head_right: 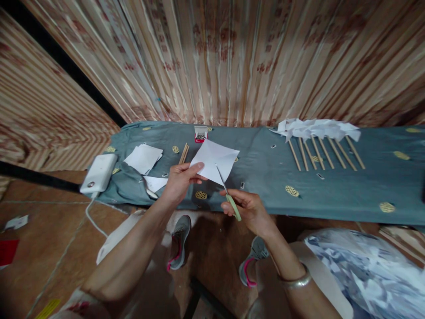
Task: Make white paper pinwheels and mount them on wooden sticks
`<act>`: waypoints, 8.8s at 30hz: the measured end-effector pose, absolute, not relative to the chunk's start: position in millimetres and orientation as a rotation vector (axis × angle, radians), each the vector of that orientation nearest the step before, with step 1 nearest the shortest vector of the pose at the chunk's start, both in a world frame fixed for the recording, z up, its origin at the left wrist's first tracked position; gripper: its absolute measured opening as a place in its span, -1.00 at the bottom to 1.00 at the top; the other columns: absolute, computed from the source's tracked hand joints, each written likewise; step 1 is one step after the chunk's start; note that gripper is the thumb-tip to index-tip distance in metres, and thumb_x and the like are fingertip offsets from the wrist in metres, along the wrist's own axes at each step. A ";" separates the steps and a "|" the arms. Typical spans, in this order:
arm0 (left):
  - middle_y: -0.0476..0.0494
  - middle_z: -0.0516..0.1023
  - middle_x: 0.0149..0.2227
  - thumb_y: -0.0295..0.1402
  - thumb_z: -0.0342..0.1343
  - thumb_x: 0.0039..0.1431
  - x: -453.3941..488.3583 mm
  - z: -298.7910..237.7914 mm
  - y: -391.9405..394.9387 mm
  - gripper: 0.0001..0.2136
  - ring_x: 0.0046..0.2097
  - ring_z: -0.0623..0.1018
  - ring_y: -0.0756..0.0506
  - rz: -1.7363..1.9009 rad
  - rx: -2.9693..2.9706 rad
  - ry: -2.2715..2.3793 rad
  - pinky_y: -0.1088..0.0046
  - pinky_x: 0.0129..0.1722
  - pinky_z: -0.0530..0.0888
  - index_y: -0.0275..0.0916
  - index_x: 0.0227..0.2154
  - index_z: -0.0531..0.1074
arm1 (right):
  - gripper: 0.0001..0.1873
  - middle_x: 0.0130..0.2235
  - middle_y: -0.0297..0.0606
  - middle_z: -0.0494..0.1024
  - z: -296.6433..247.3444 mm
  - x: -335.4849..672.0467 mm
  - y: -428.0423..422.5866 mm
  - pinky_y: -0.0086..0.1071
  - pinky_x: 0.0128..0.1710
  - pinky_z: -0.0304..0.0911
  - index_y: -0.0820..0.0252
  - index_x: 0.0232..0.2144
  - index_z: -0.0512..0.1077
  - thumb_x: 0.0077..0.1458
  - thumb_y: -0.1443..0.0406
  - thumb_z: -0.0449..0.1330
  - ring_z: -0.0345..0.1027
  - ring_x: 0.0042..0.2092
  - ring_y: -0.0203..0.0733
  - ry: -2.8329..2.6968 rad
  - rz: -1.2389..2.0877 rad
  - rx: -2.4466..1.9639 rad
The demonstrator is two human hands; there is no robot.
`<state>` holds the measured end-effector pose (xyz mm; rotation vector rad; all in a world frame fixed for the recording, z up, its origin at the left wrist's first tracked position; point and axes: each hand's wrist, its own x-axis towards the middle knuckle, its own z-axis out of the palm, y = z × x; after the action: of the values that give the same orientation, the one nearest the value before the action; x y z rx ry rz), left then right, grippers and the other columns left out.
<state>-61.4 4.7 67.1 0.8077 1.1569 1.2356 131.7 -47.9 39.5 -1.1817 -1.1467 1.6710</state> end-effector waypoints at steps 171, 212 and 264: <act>-0.07 0.55 -0.49 -0.38 0.31 -0.32 -15.6 49.7 4.2 -0.81 -0.44 0.49 -0.06 1.204 0.749 1.167 0.42 -0.39 0.43 -0.29 -0.56 0.47 | -0.52 -0.60 -0.43 0.41 42.3 146.8 -54.7 -0.47 -0.55 0.19 0.19 -0.35 0.56 -0.33 0.04 0.45 0.23 -0.56 -0.39 -1.157 1.684 -1.299; -0.09 0.62 -0.43 -0.39 0.34 -0.32 -23.7 58.8 9.9 -0.79 -0.37 0.54 -0.08 1.319 0.791 1.121 0.40 -0.26 0.45 -0.28 -0.50 0.54 | -0.49 -0.48 -0.31 0.55 37.7 167.8 -25.4 -0.42 -0.47 0.23 0.17 -0.27 0.48 -0.21 -0.03 0.38 0.33 -0.49 -0.32 -1.003 1.304 -1.282; -0.14 0.61 -0.48 -0.20 0.31 -0.17 -47.2 47.3 2.7 -0.79 -0.35 0.56 -0.08 1.101 0.985 1.207 0.45 -0.28 0.44 -0.27 -0.55 0.59 | -0.59 -0.54 -0.51 0.53 37.5 154.9 27.9 -0.48 -0.44 0.25 0.17 -0.44 0.48 -0.46 0.30 0.48 0.36 -0.49 -0.36 -0.509 1.139 -1.084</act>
<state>-47.2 2.7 47.3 0.9852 1.2067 1.1009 154.9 27.9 37.5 -1.0835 -0.5090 1.1390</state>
